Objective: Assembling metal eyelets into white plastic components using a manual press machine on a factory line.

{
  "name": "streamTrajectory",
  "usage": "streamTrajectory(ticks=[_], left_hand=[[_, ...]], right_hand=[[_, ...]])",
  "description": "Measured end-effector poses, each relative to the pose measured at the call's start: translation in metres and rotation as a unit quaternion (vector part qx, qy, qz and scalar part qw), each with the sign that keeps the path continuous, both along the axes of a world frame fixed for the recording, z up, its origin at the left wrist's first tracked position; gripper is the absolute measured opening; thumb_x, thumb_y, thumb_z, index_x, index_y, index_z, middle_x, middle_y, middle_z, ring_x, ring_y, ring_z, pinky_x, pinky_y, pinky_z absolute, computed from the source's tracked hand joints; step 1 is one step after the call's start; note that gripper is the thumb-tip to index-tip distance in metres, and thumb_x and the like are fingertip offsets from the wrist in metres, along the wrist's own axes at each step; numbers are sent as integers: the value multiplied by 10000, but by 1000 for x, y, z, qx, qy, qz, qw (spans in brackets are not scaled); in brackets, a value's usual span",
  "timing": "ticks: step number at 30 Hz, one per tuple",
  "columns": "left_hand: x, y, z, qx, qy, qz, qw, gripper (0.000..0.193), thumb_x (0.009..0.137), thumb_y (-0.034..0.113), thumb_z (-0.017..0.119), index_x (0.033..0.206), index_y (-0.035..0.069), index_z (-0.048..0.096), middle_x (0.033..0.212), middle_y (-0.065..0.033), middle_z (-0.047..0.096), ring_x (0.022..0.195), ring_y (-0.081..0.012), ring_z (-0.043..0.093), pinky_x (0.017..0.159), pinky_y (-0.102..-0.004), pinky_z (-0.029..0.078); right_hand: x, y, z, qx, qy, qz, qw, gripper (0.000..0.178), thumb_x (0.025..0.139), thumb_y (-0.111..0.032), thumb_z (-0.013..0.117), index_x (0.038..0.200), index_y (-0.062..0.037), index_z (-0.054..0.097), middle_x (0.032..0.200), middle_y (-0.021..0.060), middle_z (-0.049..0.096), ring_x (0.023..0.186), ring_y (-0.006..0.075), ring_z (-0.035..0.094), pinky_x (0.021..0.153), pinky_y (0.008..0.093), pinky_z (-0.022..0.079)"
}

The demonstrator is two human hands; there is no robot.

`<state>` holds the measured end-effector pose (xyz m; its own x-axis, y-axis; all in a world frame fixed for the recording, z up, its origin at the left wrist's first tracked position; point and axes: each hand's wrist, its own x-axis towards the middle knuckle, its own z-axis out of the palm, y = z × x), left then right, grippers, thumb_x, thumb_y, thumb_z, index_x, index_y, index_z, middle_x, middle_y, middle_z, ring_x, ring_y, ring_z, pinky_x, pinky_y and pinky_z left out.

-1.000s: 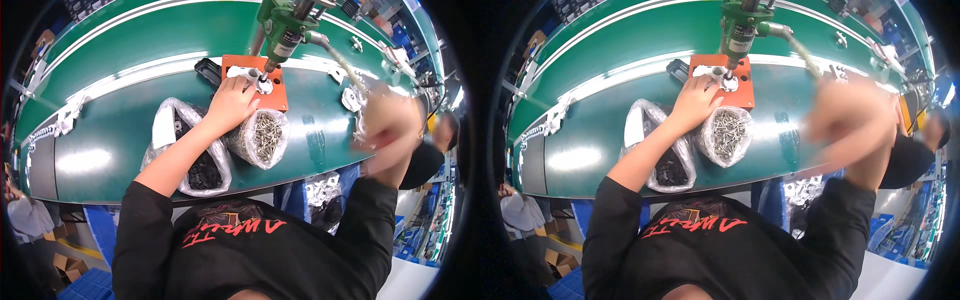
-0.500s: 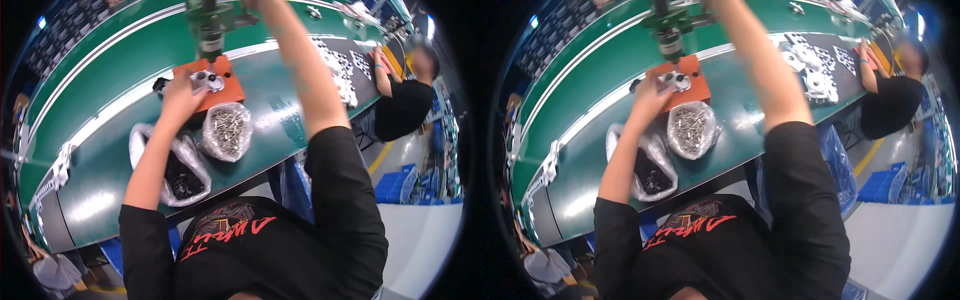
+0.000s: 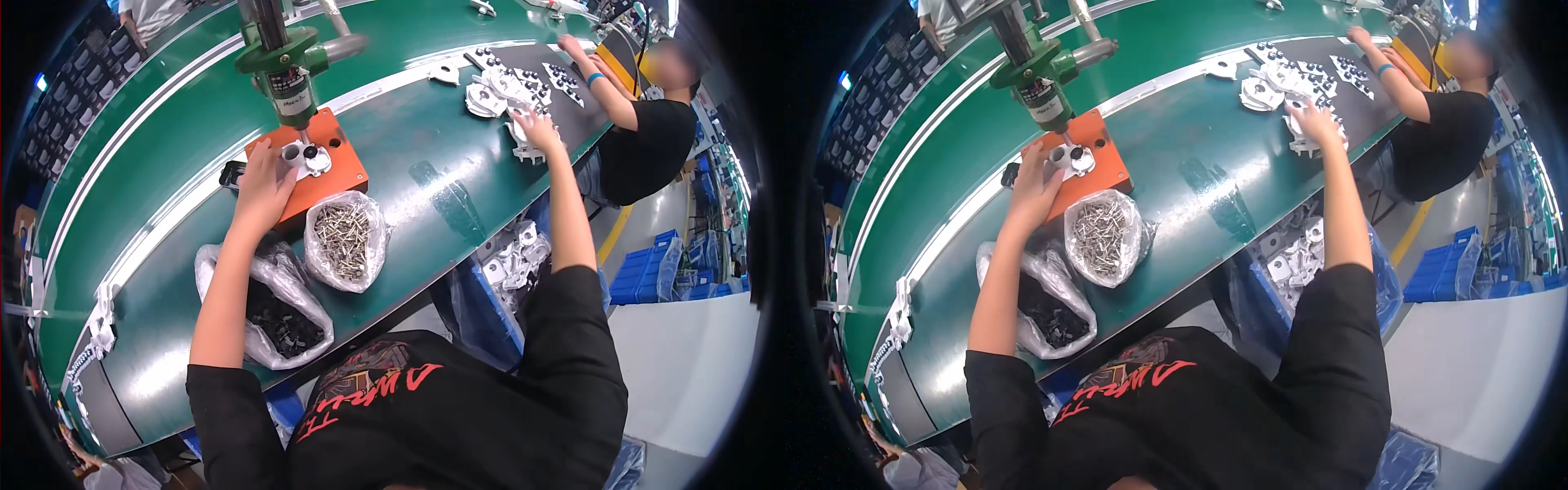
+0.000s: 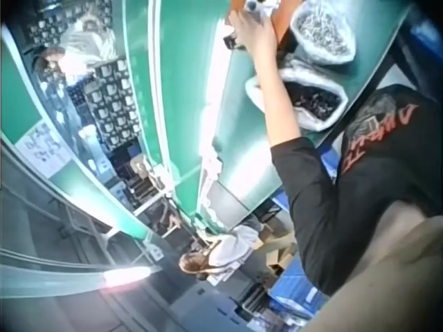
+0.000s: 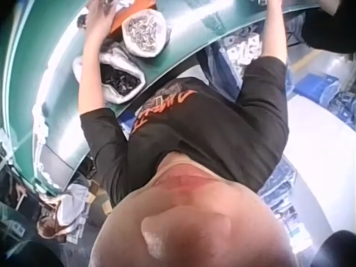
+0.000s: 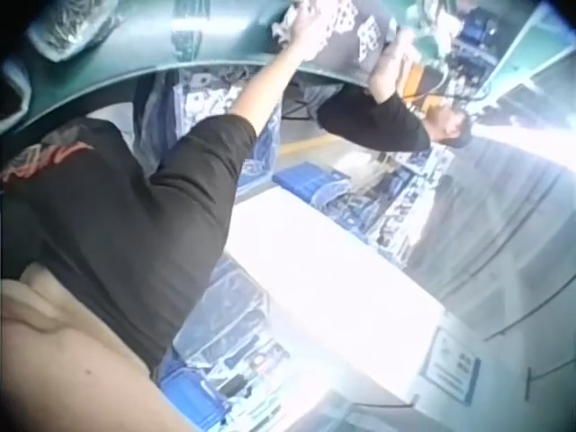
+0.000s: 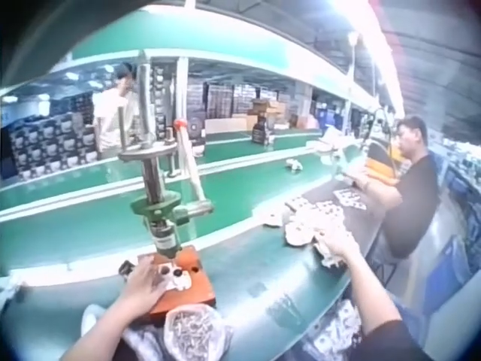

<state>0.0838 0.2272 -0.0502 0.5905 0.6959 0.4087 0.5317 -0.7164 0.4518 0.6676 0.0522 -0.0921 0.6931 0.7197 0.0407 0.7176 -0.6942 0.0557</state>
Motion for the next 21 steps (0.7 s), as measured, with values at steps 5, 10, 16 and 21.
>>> streamTrajectory(ticks=[5, 10, 16, 21], left_hand=[[-23, 0, -2, -16, 15, 32, 999, 404, 861, 266, 564, 1155, 6, 469, 1382, -211, 343, 1294, -355, 322, 1032, -414, 300], [-23, 0, -2, -17, 18, 39, 999, 425, 868, 270, 557, 1169, -11, 456, 1392, -217, 328, 1300, -356, 311, 1041, -400, 296], [-19, -1, 0, -32, 15, 36, 999, 433, 864, 286, 559, 1171, 0, 451, 1393, -222, 324, 1302, -363, 305, 1038, -408, 299], [-15, -3, -3, -25, 7, 32, 999, 438, 856, 281, 573, 1177, 10, 449, 1378, -221, 348, 1296, -361, 314, 1038, -406, 301]], right_hand=[[-185, 2, 57, 87, 67, 110, 988, 687, 777, -608, 558, 1292, -161, 477, 1212, 235, 484, 1123, 373, 502, 914, 431, 421], [-234, 20, 64, 352, 126, 248, 894, 490, 824, -307, 640, 1208, -32, 511, 1144, 185, 527, 1021, 287, 535, 839, 352, 440], [-131, 89, 55, 304, -24, 33, 952, 686, 796, -624, 492, 1323, -189, 440, 1393, 184, 353, 1248, 411, 352, 996, 586, 240], [-80, 103, 31, 196, 70, 27, 978, 780, 758, -588, 578, 1388, -194, 340, 1329, 214, 408, 1172, 400, 451, 980, 467, 357]])
